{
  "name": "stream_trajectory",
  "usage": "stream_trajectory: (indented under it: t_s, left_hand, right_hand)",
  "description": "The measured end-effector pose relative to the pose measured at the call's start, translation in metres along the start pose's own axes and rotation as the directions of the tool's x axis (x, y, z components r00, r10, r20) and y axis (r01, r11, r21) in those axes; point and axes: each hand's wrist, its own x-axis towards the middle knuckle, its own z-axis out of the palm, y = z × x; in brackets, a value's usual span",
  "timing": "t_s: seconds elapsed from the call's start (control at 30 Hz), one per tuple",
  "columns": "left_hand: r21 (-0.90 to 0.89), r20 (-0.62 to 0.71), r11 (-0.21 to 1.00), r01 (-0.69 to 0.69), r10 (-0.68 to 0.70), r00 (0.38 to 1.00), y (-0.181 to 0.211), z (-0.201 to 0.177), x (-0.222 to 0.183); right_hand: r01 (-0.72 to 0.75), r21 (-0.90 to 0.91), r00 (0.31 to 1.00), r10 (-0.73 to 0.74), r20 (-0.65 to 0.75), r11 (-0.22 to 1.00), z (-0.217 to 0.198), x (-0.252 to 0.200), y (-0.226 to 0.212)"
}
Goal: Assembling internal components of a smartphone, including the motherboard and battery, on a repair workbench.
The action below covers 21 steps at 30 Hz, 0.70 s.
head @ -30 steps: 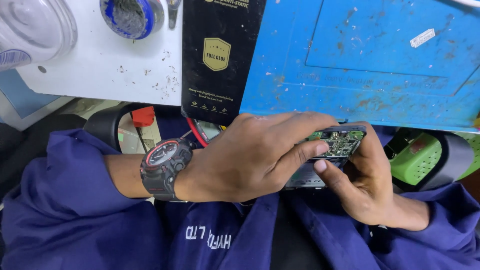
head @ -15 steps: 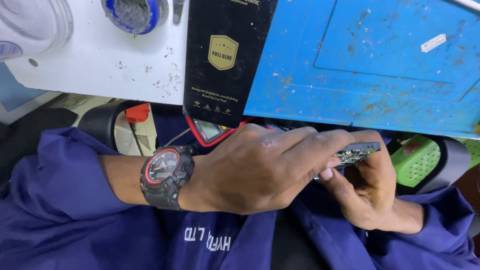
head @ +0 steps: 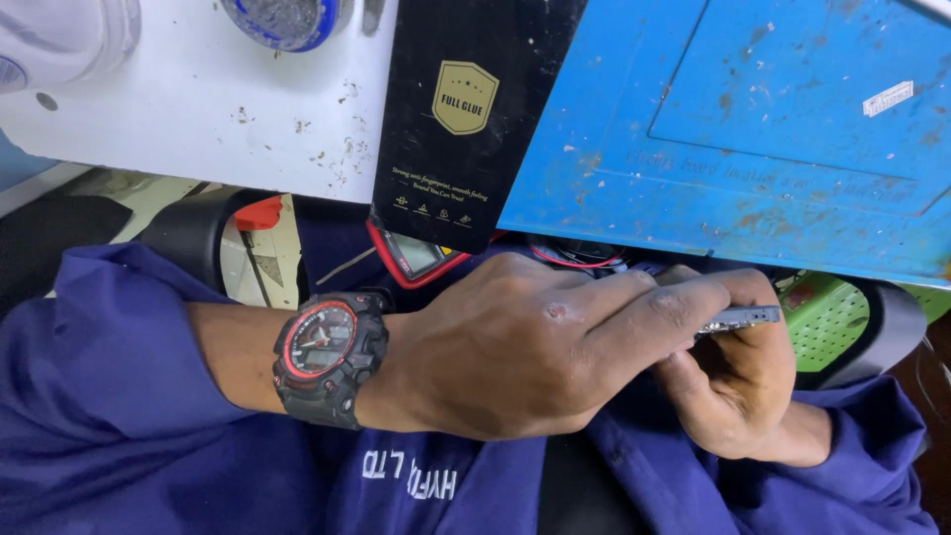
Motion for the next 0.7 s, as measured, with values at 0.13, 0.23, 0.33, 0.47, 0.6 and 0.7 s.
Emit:
stream_trajectory:
  t_s: [0.13,0.23,0.33,0.47,0.6,0.7]
  left_hand:
    - [0.004,-0.028,1.0,-0.011,0.011,1.0,0.0,0.004,-0.002]
    - [-0.032,0.011,0.999,0.026,-0.026,1.0,0.001,0.006,-0.004]
    - [-0.043,0.056,0.994,0.103,-0.1,0.993,0.002,0.005,-0.003]
    - [-0.131,0.113,0.978,0.164,-0.15,0.982,0.002,-0.001,0.001]
    - [-0.186,0.133,0.96,0.208,-0.185,0.974,0.002,-0.001,0.005]
    - [-0.219,0.113,0.956,0.196,-0.175,0.978,0.002,0.0,0.008]
  right_hand:
    - [0.029,0.005,1.0,-0.029,-0.009,1.0,0.002,0.001,0.001]
    - [0.023,0.023,1.0,-0.023,0.004,0.999,0.0,-0.001,0.002]
    - [-0.017,-0.067,1.0,0.015,-0.025,0.998,-0.003,-0.008,0.007]
    - [-0.058,-0.147,0.997,0.049,-0.061,0.987,-0.006,-0.012,0.009]
    - [-0.071,-0.153,0.997,0.064,-0.049,0.986,-0.007,-0.01,0.009]
    - [-0.079,-0.096,0.996,0.075,-0.046,0.992,-0.006,-0.006,0.004]
